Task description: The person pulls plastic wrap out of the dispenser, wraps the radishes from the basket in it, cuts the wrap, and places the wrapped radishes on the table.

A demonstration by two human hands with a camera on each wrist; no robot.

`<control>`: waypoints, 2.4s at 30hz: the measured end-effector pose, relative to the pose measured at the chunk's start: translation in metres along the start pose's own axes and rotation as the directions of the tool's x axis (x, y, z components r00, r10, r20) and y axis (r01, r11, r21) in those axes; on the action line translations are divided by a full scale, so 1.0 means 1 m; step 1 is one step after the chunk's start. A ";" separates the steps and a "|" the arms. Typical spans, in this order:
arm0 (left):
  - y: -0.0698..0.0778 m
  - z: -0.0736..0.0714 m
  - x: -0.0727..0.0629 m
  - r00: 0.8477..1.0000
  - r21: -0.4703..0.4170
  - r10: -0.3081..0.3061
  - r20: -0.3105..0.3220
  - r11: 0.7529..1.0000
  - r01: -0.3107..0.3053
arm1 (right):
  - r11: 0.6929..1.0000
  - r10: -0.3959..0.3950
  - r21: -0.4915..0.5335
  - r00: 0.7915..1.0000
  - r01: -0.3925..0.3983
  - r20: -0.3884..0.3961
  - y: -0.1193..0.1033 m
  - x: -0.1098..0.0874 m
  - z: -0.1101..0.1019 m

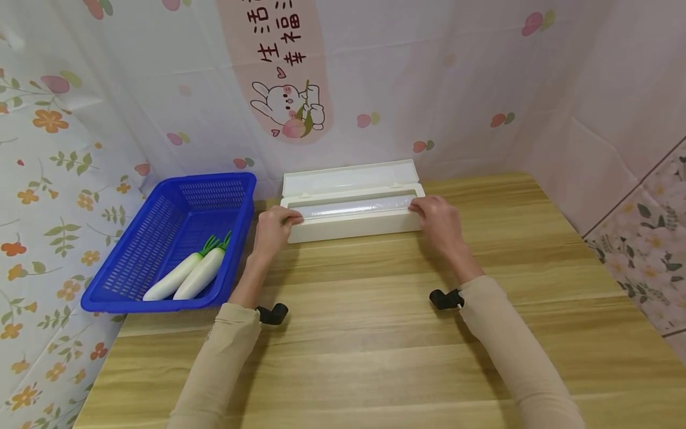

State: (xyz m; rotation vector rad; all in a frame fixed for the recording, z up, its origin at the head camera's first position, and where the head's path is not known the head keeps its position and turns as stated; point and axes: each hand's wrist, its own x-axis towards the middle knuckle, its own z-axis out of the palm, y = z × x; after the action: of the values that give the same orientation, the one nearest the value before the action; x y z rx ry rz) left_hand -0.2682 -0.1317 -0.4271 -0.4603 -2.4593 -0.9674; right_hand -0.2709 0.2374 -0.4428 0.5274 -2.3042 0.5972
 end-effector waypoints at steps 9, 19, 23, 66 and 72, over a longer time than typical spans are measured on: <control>0.006 0.000 0.002 0.998 0.034 -0.053 0.028 0.998 0.052 | 0.986 0.020 0.168 1.000 -0.022 0.012 0.009 0.000 0.002; 0.006 0.001 0.004 0.998 0.041 -0.052 0.034 0.998 0.051 | 0.984 0.107 0.132 0.989 -0.121 0.104 0.008 0.008 -0.003; 0.008 0.000 0.008 0.998 0.073 -0.043 0.035 0.997 0.040 | 0.991 0.085 0.099 0.992 -0.093 0.090 0.009 0.011 0.000; 0.042 -0.026 0.054 0.991 0.107 -0.117 -0.066 0.986 0.124 | 0.989 0.051 0.135 0.998 -0.056 0.040 0.003 0.081 -0.013; 0.052 -0.037 0.063 0.989 0.115 -0.117 -0.086 0.985 0.126 | 0.989 0.066 0.133 0.997 -0.070 0.034 0.001 0.095 -0.024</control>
State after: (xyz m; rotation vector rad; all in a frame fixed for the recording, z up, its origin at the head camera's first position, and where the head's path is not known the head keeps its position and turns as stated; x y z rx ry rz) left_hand -0.2868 -0.1123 -0.3411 -0.2296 -2.4802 -0.8607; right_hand -0.3232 0.2318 -0.3604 0.5258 -2.3281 0.7867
